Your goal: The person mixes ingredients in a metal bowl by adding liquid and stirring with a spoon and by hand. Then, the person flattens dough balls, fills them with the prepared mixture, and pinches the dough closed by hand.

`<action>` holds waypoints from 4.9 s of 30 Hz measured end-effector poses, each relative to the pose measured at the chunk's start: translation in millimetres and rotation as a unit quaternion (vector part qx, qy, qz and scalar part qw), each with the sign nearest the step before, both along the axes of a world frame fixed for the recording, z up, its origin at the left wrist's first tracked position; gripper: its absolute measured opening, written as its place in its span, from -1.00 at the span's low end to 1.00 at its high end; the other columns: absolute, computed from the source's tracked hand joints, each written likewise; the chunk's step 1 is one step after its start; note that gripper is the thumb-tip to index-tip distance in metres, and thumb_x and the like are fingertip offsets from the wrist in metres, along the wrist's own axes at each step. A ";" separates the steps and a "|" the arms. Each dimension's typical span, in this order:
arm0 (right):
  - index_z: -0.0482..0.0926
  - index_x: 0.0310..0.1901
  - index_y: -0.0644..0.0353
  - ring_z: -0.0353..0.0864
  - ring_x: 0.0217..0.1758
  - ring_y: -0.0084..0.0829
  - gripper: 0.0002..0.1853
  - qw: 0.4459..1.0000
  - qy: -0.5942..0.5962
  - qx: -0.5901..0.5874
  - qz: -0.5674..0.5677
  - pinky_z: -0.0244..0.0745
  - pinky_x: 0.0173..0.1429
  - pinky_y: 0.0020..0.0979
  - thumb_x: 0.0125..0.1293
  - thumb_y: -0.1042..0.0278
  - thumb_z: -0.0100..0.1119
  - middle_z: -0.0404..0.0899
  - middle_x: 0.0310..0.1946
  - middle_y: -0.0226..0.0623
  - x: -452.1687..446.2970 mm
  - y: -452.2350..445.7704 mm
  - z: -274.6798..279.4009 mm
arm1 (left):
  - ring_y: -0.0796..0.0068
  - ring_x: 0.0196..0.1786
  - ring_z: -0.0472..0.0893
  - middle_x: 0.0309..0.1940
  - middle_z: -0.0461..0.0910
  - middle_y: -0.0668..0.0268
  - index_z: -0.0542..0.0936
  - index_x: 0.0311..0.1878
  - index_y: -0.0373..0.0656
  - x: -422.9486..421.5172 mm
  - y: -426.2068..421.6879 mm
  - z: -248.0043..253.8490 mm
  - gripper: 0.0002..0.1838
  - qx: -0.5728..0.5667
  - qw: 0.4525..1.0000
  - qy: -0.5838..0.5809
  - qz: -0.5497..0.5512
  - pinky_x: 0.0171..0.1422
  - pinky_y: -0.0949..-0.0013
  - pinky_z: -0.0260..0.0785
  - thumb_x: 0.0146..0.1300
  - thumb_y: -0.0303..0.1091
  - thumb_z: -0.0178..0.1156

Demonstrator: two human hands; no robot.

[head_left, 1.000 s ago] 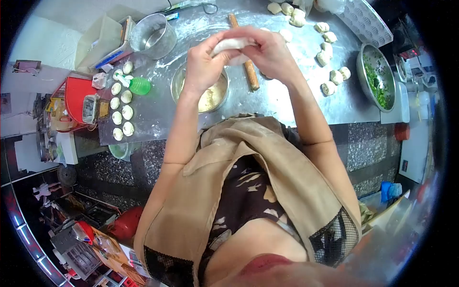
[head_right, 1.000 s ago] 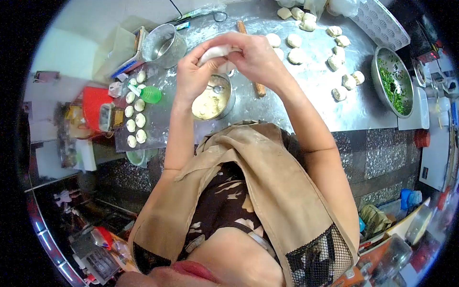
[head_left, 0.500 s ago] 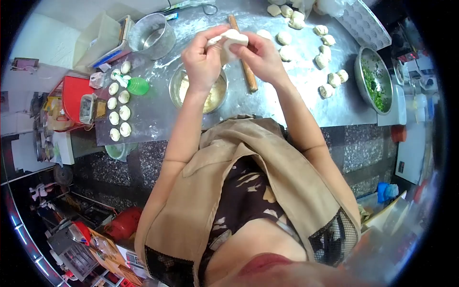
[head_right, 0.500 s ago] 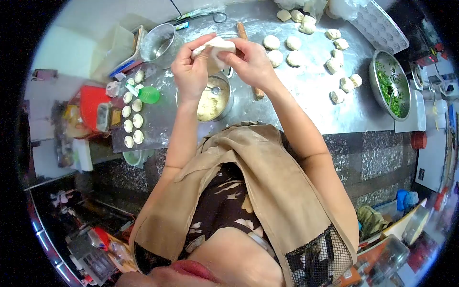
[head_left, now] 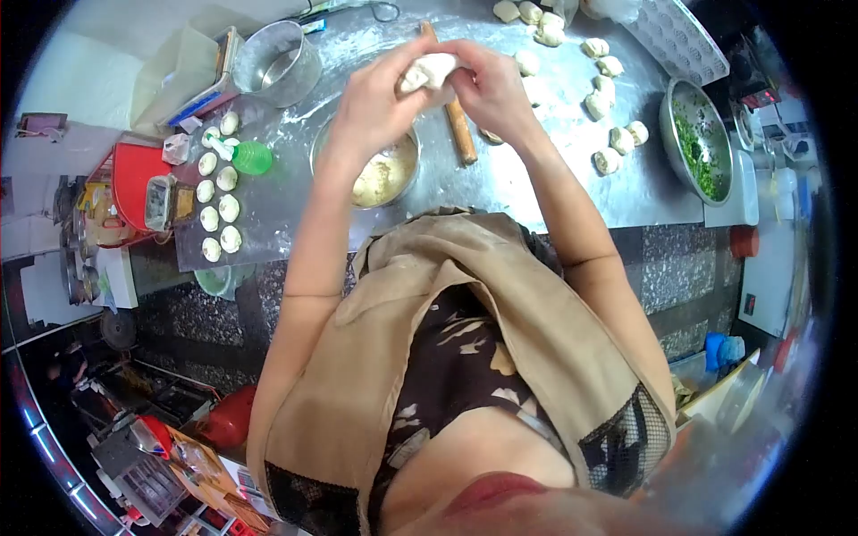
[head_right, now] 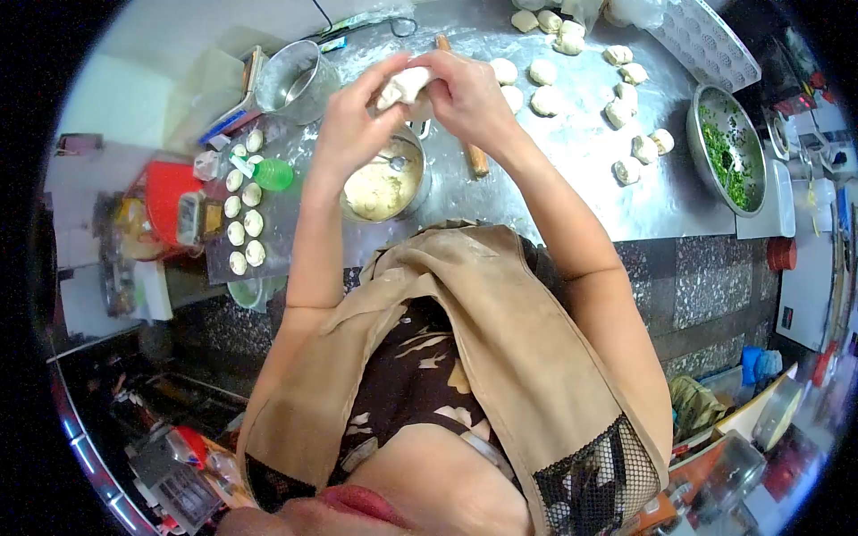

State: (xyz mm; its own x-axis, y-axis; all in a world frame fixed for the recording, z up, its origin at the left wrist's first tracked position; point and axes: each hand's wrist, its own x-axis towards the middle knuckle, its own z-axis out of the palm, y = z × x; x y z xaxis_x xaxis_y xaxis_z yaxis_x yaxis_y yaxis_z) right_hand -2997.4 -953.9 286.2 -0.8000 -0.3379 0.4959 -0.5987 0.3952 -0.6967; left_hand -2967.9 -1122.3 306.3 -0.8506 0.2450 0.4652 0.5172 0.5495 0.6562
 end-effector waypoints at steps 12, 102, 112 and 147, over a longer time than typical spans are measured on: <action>0.52 -0.13 0.22 0.53 -0.33 -0.57 -0.81 0.999 -0.035 -0.033 0.008 0.43 -0.23 -0.49 0.24 0.39 0.14 0.56 -0.41 -0.35 -6.4 -2.1 -9.6 | 0.70 -0.37 0.52 -0.35 0.64 0.32 0.61 -0.05 -0.13 -0.8 -0.1 -5.5 -0.75 0.054 0.992 -0.011 0.110 -0.30 0.56 0.39 0.18 -0.46 0.18; 0.56 -0.23 0.38 0.53 -0.55 -0.59 -0.78 0.859 -0.399 -0.318 0.038 0.46 -0.51 -0.56 0.20 0.37 0.16 0.60 -0.47 -0.32 10.9 -70.0 -75.1 | 0.26 0.17 0.41 0.07 0.46 0.20 0.32 0.18 -0.20 18.1 -21.5 -96.8 -0.59 0.761 0.571 -0.305 0.037 0.25 0.18 0.22 0.27 -0.35 -0.02; 0.61 -0.24 0.26 0.65 -0.38 -0.16 -0.74 0.979 -0.135 0.128 0.080 0.54 -0.26 -0.28 0.20 0.24 0.11 0.64 -0.41 -0.09 -36.7 -119.8 -149.7 | 0.22 0.02 0.54 -0.03 0.51 0.13 0.38 0.12 -0.32 83.9 -150.0 -125.0 -0.57 0.628 0.646 -0.054 0.430 0.13 0.10 0.45 0.15 -0.65 0.13; 0.64 -0.45 0.11 0.61 -0.46 -0.17 -0.81 0.899 -0.306 0.187 0.250 0.52 -0.27 -0.28 0.09 0.28 0.04 0.60 -0.53 -0.14 17.9 -123.7 -195.7 | 0.27 0.10 0.50 0.03 0.50 0.20 0.39 0.12 -0.27 108.6 -119.9 -201.7 -0.62 0.757 0.545 -0.182 0.312 0.19 0.20 0.36 0.26 -0.33 -0.01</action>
